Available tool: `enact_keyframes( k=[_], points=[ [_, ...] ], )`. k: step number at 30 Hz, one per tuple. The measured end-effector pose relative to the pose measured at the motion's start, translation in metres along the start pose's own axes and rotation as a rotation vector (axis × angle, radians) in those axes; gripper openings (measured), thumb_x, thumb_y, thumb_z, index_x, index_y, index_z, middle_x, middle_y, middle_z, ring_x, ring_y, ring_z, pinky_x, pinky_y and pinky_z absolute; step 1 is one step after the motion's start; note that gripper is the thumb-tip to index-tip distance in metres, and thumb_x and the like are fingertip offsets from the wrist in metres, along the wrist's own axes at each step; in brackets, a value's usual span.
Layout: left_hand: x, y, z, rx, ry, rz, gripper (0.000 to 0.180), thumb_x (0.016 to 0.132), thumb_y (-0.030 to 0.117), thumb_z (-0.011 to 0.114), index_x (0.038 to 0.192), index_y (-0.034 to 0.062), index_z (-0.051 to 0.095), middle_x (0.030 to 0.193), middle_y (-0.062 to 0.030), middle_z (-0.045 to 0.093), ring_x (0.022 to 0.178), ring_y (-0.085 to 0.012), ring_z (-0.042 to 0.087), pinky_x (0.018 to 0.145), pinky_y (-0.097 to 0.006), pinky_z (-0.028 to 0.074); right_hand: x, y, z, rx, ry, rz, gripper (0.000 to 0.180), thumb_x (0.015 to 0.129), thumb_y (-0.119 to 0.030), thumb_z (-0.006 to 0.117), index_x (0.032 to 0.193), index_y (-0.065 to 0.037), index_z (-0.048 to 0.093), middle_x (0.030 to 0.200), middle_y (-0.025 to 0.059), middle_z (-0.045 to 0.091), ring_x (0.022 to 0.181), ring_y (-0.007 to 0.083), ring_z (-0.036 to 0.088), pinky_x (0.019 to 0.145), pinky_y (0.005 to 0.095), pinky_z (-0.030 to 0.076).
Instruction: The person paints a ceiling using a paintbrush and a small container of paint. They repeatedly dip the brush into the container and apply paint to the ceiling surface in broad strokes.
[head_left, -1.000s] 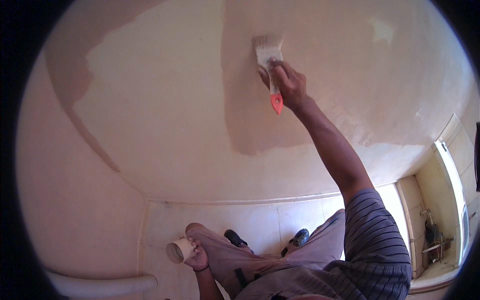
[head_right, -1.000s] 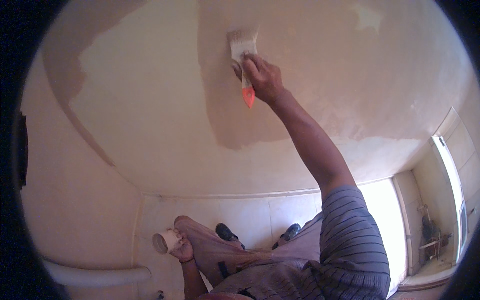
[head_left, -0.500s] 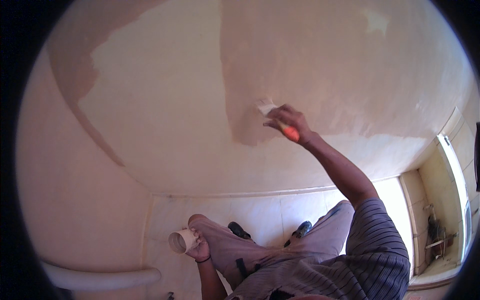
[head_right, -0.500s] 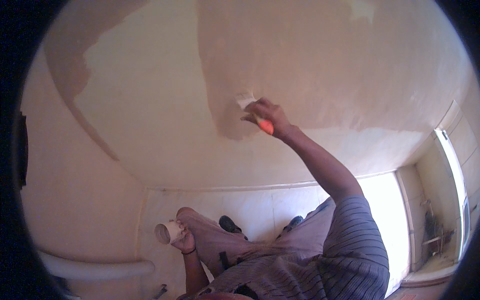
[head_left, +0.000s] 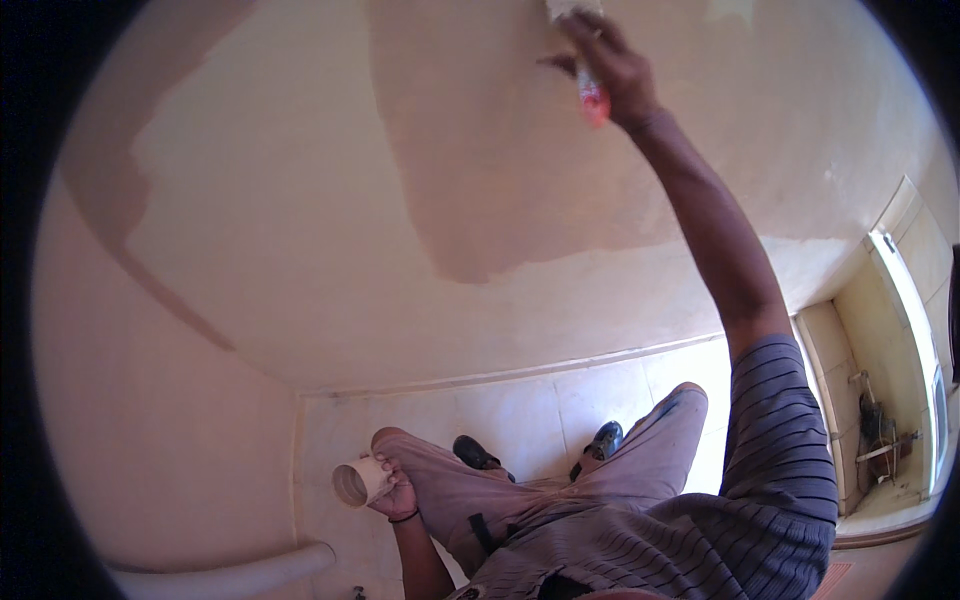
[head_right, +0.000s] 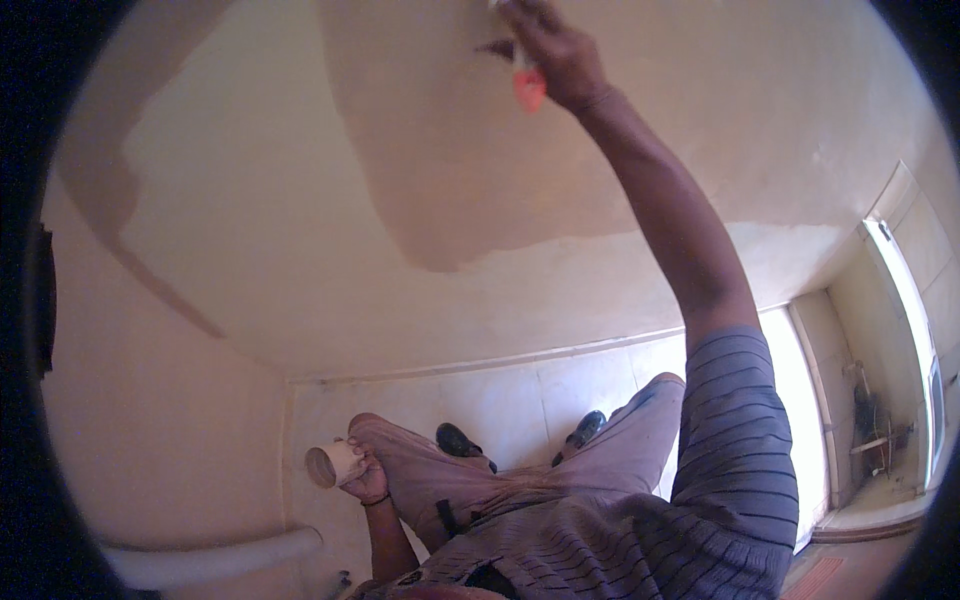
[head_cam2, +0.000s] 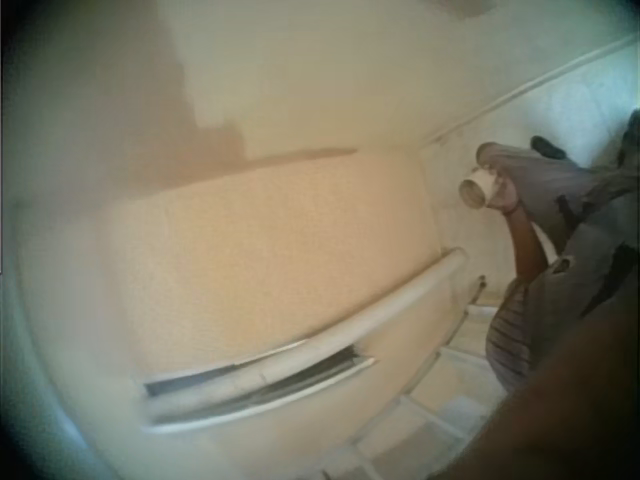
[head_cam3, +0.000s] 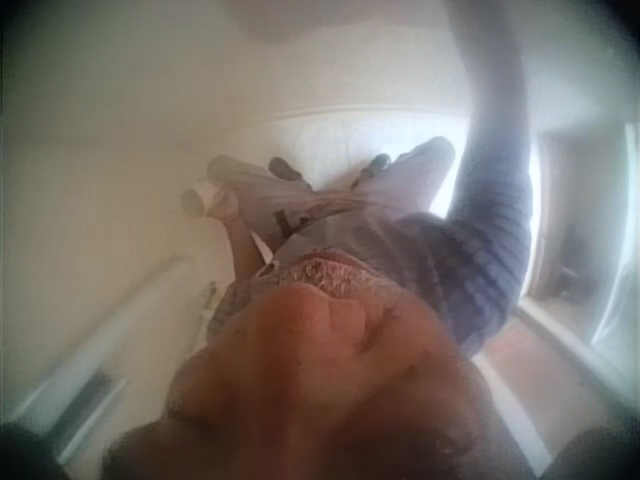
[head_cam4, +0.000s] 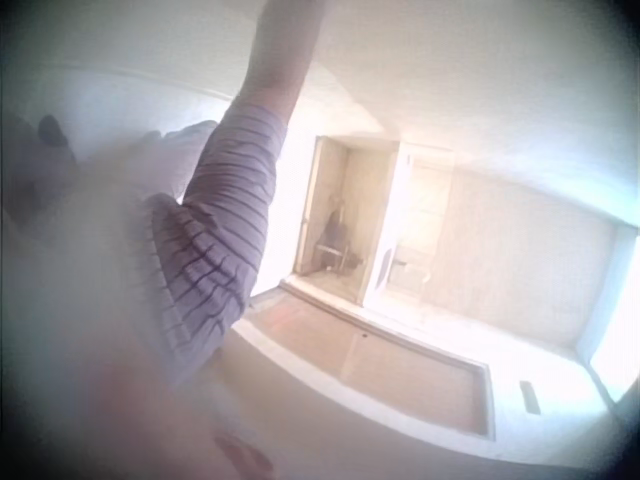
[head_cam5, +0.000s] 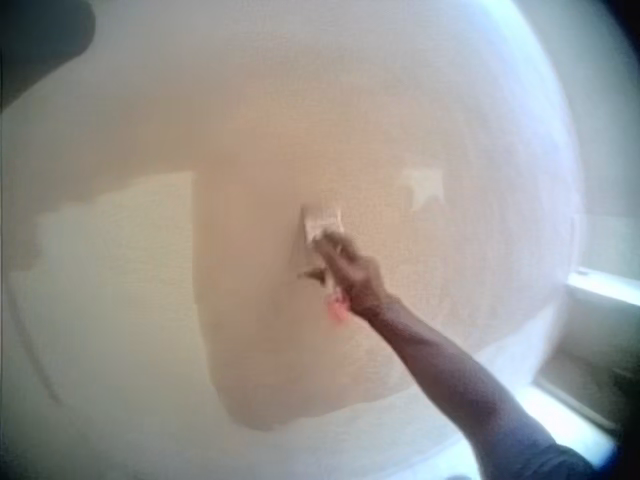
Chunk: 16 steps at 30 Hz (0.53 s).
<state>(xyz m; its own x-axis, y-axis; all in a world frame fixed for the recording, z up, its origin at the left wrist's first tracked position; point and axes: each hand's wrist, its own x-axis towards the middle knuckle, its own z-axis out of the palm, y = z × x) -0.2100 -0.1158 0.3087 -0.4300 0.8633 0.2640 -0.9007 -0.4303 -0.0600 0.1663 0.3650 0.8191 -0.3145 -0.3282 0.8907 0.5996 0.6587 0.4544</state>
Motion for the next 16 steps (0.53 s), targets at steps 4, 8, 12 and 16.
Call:
enact_keyframes(
  k=[4, 8, 12, 16],
  points=[
    [0.005, -0.007, 0.010, 0.063, -0.005, 0.016, 0.071, 0.090, 0.033, 0.071, 0.149, 0.0053, 0.044, 0.135, -0.0244, 0.048, 0.109, -0.0366, 0.053, 0.082, -0.044, 0.057, -0.033, -0.022, 0.013, -0.115, -0.002, 0.121, 0.065, 0.074, -0.026, 0.091, 0.131, -0.013, 0.064, 0.125, 0.0076, 0.066, 0.102, 0.0218, 0.074, 0.068, 0.0291, 0.066],
    [0.001, -0.002, 0.014, 0.034, -0.020, 0.015, 0.073, 0.091, 0.035, 0.072, 0.151, 0.0074, 0.041, 0.137, -0.0266, 0.046, 0.111, -0.0384, 0.053, 0.086, -0.046, 0.058, -0.045, -0.032, 0.021, -0.079, 0.033, 0.152, 0.062, 0.077, -0.034, 0.087, 0.131, -0.012, 0.064, 0.124, 0.0085, 0.067, 0.089, 0.0229, 0.075, 0.060, 0.0321, 0.063],
    [-0.005, 0.005, 0.004, 0.022, -0.005, 0.010, 0.073, 0.091, 0.036, 0.072, 0.151, 0.0078, 0.041, 0.138, -0.0255, 0.045, 0.113, -0.0377, 0.052, 0.087, -0.047, 0.058, -0.071, -0.040, 0.018, -0.039, 0.013, 0.120, 0.062, 0.079, -0.040, 0.085, 0.131, -0.014, 0.064, 0.124, 0.0090, 0.067, 0.082, 0.0233, 0.076, 0.055, 0.0335, 0.062],
    [-0.004, 0.008, 0.000, 0.015, -0.013, -0.008, 0.081, 0.088, 0.038, 0.076, 0.154, 0.0101, 0.039, 0.140, -0.0235, 0.044, 0.115, -0.0357, 0.053, 0.087, -0.048, 0.058, -0.093, -0.050, 0.014, -0.008, -0.070, 0.158, 0.060, 0.082, -0.038, 0.084, 0.133, -0.016, 0.063, 0.130, 0.0114, 0.065, 0.094, 0.0256, 0.076, 0.058, 0.0314, 0.064]
  ],
)
